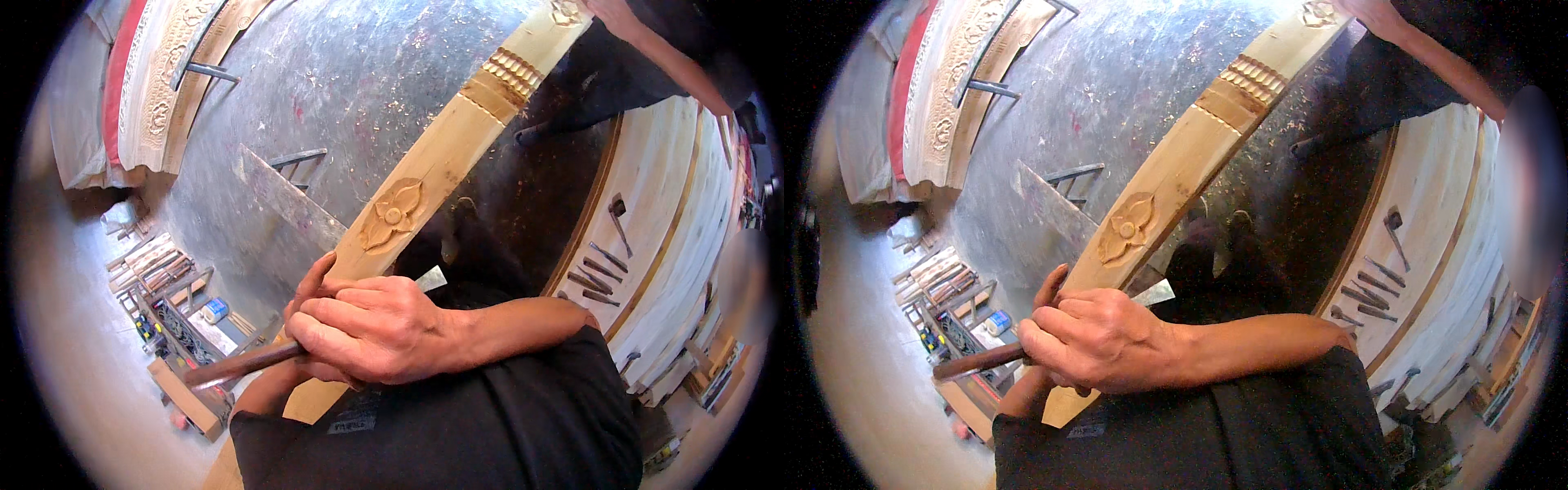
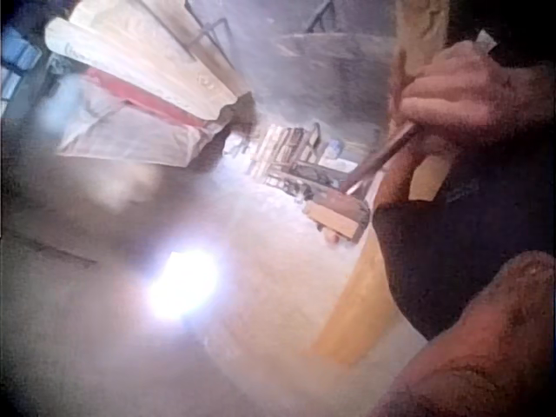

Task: The person uses a chisel to carve decorative floral details into a long wooden board held by another person.

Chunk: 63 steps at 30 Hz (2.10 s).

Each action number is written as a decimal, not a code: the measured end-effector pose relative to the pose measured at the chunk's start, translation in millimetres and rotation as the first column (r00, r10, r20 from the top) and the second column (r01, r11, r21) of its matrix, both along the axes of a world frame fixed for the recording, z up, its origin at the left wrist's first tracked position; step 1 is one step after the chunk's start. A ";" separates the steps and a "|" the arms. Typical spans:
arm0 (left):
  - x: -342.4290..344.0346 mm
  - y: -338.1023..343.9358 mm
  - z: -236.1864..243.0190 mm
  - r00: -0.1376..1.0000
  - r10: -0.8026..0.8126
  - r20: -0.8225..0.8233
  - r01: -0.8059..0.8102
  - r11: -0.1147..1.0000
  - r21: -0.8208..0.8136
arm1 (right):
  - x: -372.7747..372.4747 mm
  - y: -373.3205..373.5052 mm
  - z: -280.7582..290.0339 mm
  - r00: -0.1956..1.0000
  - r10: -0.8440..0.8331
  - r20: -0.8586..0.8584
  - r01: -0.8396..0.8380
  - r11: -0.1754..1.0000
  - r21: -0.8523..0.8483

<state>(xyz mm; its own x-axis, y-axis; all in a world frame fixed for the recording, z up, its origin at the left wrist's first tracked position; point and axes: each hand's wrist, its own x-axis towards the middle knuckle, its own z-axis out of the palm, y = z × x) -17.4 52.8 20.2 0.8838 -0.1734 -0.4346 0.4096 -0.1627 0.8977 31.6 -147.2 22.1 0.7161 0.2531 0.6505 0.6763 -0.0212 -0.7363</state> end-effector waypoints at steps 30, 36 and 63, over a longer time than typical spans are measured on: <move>54.2 85.3 11.1 0.935 -0.351 0.055 0.355 0.928 -0.116 | 22.0 76.0 -39.1 0.985 -0.082 0.152 0.094 0.993 -0.072; 50.7 82.3 7.4 0.936 -0.349 0.050 0.352 0.928 -0.124 | 23.4 73.5 -38.6 0.984 -0.059 0.171 0.071 0.995 -0.064; 53.0 73.4 11.9 0.928 -0.368 0.050 0.372 0.920 -0.124 | 27.8 72.2 -40.9 0.986 -0.053 0.159 0.043 0.997 0.063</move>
